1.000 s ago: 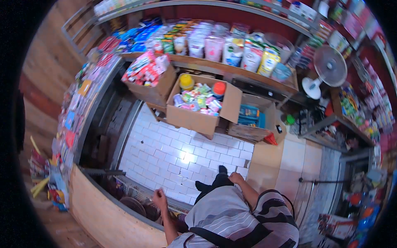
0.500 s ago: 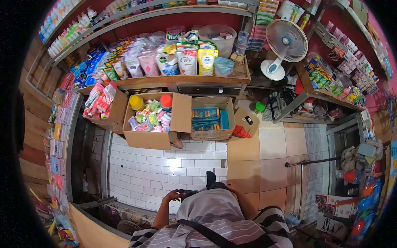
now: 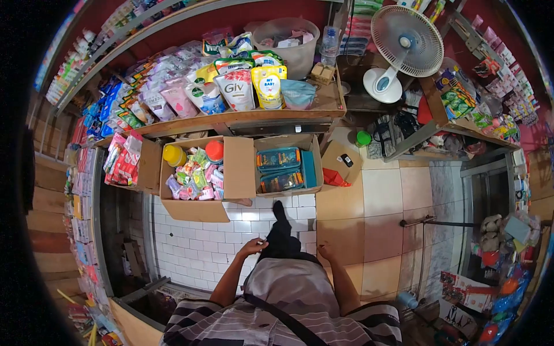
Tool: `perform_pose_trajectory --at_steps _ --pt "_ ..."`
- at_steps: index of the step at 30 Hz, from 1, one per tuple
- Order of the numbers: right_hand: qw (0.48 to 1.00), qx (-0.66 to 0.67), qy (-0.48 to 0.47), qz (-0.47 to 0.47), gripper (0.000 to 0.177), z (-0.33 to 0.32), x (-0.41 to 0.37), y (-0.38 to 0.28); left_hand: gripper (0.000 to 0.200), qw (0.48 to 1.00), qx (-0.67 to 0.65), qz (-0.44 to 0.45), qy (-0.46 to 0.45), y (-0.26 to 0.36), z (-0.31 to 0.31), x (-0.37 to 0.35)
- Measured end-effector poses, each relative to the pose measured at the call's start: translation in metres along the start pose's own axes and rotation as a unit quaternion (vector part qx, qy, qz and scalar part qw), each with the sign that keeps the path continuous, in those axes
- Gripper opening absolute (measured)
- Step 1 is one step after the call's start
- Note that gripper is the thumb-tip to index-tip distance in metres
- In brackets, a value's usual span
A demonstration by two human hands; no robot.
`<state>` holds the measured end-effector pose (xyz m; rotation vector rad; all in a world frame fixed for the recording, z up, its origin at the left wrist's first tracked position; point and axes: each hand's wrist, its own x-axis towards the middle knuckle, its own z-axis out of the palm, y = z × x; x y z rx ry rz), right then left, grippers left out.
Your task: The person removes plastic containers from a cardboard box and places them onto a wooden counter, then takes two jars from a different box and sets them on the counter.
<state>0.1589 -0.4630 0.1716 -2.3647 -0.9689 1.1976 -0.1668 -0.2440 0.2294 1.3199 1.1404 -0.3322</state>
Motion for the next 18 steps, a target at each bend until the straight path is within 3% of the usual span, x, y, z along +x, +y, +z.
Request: perform_pose_trajectory --at_steps 1,6,8,11,14,15,18 --pt "1.0 0.011 0.005 -0.008 0.033 0.0 0.005 -0.013 0.063 0.999 0.02 0.041 0.013 0.002 -0.003 0.016" --pt "0.999 -0.007 0.013 -0.048 0.028 -0.006 0.047 -0.059 0.057 0.996 -0.072 0.006 -0.045 0.061 -0.046 0.063" --pt "0.982 -0.073 0.127 -0.122 0.022 0.003 0.087 -0.083 0.059 0.986 -0.157 -0.011 -0.057 0.098 -0.07 0.087" --pt "0.982 0.078 0.128 -0.116 0.018 -0.043 0.115 -0.157 0.061 0.968 -0.24 0.048 -0.053 0.136 -0.096 0.105" --pt "0.975 0.183 0.091 -0.084 0.02 -0.058 0.164 -0.195 0.048 0.959 -0.28 0.043 -0.01 0.165 -0.112 0.137" --pt "0.968 0.172 0.13 -0.129 0.02 -0.062 0.18 -0.207 0.049 0.951 -0.304 0.054 0.007 0.171 -0.119 0.156" --pt "0.966 0.21 0.094 -0.118 0.018 -0.046 0.252 -0.196 0.05 0.93 -0.355 0.064 0.073 0.171 -0.125 0.201"
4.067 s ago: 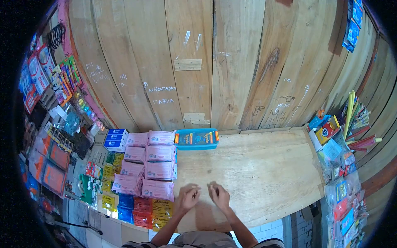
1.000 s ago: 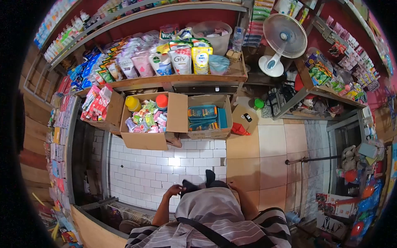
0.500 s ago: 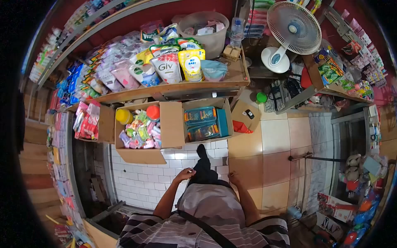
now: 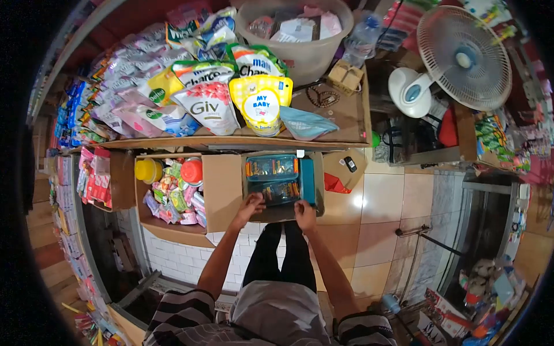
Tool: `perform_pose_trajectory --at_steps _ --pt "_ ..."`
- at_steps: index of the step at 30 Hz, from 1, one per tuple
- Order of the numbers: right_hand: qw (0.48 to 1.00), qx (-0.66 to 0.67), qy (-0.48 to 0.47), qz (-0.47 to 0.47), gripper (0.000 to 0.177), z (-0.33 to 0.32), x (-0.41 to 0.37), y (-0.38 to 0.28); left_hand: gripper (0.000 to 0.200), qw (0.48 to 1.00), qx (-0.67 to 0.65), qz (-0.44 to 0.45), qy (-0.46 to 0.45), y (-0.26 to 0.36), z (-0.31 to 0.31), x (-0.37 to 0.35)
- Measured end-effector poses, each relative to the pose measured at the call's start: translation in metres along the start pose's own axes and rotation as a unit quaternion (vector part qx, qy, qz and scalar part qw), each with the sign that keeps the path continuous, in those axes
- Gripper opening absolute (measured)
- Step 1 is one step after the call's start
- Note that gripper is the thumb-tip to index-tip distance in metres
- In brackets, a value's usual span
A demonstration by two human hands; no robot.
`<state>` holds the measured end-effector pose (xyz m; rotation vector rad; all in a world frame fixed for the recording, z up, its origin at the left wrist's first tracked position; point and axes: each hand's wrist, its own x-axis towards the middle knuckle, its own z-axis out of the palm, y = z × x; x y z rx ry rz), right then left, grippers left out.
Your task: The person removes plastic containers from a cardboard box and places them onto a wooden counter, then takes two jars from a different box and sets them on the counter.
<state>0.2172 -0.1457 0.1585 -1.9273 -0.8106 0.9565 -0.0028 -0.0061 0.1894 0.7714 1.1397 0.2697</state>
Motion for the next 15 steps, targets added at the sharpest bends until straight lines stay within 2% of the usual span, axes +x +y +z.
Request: perform_pose_trajectory --at_steps 2,4,6,9,11,12,15 --pt "0.998 -0.054 0.004 0.009 0.013 0.008 0.034 -0.004 0.05 0.998 0.0 0.021 0.057 -0.003 -0.002 0.031" --pt "0.994 -0.087 0.005 -0.059 0.015 0.014 0.065 0.008 0.058 0.995 -0.012 0.043 0.086 0.002 -0.002 0.046" --pt "0.99 -0.139 -0.007 -0.035 0.021 0.017 0.087 0.02 0.064 0.987 0.033 -0.012 0.159 0.003 0.0 0.074" --pt "0.979 -0.198 -0.03 0.034 0.028 0.022 0.117 0.046 0.067 0.977 0.101 -0.005 0.19 -0.057 -0.031 0.145" --pt "0.98 -0.173 -0.053 0.086 0.034 0.021 0.129 0.048 0.07 0.972 0.094 -0.057 0.21 -0.082 -0.043 0.174" --pt "0.979 -0.159 -0.063 0.111 0.037 0.022 0.136 0.05 0.069 0.969 0.101 -0.046 0.221 -0.08 -0.044 0.177" --pt "0.991 -0.098 -0.029 0.08 0.046 0.035 0.153 0.088 0.068 0.958 0.131 -0.001 0.257 -0.063 -0.042 0.179"
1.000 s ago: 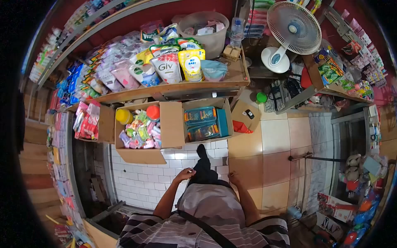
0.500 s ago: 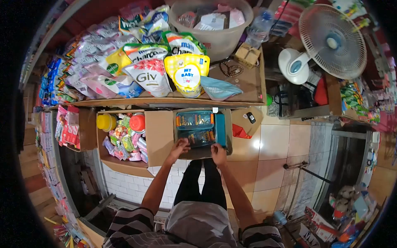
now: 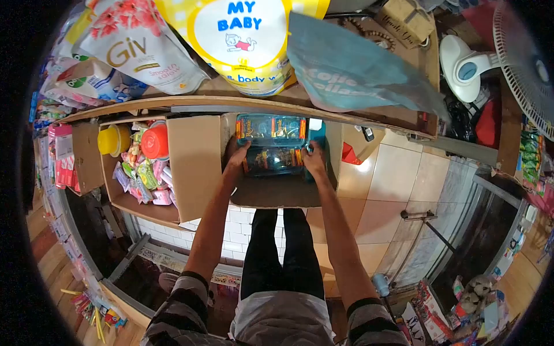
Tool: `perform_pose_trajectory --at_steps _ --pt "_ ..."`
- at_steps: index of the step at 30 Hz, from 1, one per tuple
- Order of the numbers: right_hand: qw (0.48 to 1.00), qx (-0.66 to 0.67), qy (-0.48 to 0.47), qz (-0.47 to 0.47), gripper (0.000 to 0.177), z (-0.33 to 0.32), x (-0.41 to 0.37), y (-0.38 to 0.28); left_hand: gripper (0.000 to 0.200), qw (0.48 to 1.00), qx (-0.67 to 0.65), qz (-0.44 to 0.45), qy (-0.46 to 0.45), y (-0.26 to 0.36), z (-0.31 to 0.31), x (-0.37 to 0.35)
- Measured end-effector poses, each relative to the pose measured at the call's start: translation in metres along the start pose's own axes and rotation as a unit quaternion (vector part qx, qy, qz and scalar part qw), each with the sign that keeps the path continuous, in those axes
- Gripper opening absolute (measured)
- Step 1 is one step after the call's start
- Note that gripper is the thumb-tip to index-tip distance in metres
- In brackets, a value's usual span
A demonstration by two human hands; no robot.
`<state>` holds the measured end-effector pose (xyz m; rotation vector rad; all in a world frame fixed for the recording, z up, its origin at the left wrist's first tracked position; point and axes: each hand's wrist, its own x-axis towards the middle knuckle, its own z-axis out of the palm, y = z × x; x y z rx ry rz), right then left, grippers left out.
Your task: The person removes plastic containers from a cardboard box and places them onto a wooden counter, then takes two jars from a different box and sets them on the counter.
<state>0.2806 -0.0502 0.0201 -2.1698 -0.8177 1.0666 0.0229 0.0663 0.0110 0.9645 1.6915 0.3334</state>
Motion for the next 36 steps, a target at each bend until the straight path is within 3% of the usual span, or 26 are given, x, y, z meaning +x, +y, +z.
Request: perform_pose_trajectory --at_steps 3,4,7,10,13,16,22,28,30,32,36 --pt "0.999 -0.023 0.017 -0.019 0.048 0.004 0.012 0.001 0.068 0.997 0.03 0.066 0.021 -0.002 0.004 0.014" --pt "1.0 -0.014 0.016 -0.001 0.048 0.003 0.014 -0.006 0.066 0.99 0.049 0.133 0.022 -0.005 0.003 0.02" --pt "0.998 -0.032 0.043 -0.022 0.048 0.009 0.019 -0.014 0.06 0.985 0.104 0.105 0.086 -0.001 0.009 0.006" --pt "0.998 -0.028 0.054 -0.018 0.043 0.017 0.028 -0.012 0.061 0.987 0.084 0.129 0.054 -0.006 0.007 0.015" --pt "0.993 -0.079 0.084 -0.023 0.04 0.02 0.027 -0.015 0.065 0.99 0.109 0.081 0.031 -0.009 0.005 0.015" --pt "0.988 -0.123 0.09 -0.01 0.039 0.02 0.034 -0.016 0.07 0.96 0.229 0.143 0.074 -0.003 0.008 0.009" --pt "0.993 -0.097 0.061 0.027 0.039 0.011 0.048 -0.015 0.067 0.997 0.041 0.068 0.018 -0.011 0.01 0.022" --pt "0.997 -0.047 0.054 0.03 0.038 0.016 0.068 -0.005 0.062 0.993 -0.005 0.101 -0.065 -0.018 0.006 0.048" --pt "0.999 -0.007 0.041 0.027 0.039 0.017 0.075 -0.005 0.053 0.994 -0.005 0.098 -0.038 -0.022 0.012 0.052" --pt "0.998 0.053 0.016 0.036 0.039 0.023 0.086 0.008 0.052 0.996 -0.02 0.085 -0.034 -0.019 0.015 0.05" --pt "0.987 0.116 -0.025 0.112 0.049 0.008 0.073 -0.026 0.059 0.998 -0.038 0.034 -0.027 0.001 0.008 0.033"
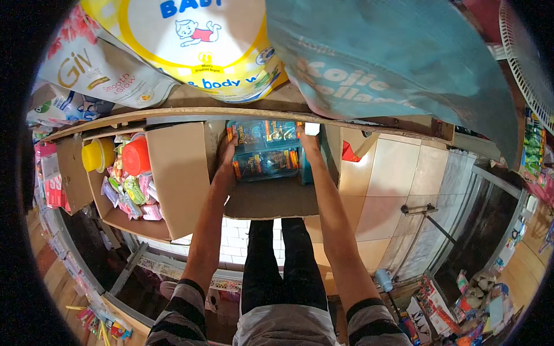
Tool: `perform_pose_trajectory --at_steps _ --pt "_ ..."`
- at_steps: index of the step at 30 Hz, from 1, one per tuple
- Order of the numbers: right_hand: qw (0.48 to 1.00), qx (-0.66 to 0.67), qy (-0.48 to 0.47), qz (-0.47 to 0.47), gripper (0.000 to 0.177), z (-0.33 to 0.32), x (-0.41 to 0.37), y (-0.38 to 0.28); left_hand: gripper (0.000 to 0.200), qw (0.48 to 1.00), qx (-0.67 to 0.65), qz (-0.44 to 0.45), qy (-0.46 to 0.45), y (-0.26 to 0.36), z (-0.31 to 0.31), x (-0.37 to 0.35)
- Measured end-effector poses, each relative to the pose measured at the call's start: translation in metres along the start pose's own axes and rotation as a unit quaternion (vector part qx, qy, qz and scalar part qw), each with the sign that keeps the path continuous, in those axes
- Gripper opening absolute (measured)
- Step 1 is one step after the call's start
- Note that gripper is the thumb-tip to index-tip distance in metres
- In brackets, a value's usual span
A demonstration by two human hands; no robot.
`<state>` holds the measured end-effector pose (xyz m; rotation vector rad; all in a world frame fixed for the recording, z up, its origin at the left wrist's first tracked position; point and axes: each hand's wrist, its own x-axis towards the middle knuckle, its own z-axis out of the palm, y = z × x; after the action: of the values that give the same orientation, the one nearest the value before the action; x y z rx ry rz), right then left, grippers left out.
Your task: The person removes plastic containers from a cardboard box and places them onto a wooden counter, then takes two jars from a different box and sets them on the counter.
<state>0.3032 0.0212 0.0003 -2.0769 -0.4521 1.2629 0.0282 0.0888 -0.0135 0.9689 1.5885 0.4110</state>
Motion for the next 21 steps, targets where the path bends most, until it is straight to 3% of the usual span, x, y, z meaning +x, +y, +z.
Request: perform_pose_trajectory --at_steps 5,9,10,13,17,20,21 --pt "0.99 0.118 -0.026 0.068 0.06 -0.015 -0.044 -0.018 0.048 0.997 -0.02 0.006 0.068 0.016 0.008 -0.027" --pt "0.988 0.15 0.016 -0.026 0.06 -0.023 -0.079 -0.014 0.044 0.992 -0.057 0.049 0.102 0.017 0.014 -0.051" --pt "0.983 0.178 0.033 -0.037 0.057 -0.022 -0.099 -0.028 0.05 0.995 -0.044 0.005 0.089 0.042 0.012 -0.074" --pt "0.969 0.218 0.088 -0.076 0.054 -0.024 -0.131 -0.027 0.057 0.985 -0.11 0.086 0.101 0.046 0.019 -0.113" --pt "0.971 0.162 0.134 -0.111 0.055 -0.048 -0.175 -0.026 0.063 0.994 -0.069 -0.032 0.077 0.083 0.005 -0.177" --pt "0.965 0.189 0.111 -0.144 0.053 -0.068 -0.207 -0.039 0.062 0.983 -0.185 -0.019 0.006 0.119 -0.014 -0.225" --pt "0.965 0.202 0.097 -0.139 0.053 -0.076 -0.218 -0.045 0.058 0.986 -0.164 -0.021 0.007 0.133 -0.022 -0.241"
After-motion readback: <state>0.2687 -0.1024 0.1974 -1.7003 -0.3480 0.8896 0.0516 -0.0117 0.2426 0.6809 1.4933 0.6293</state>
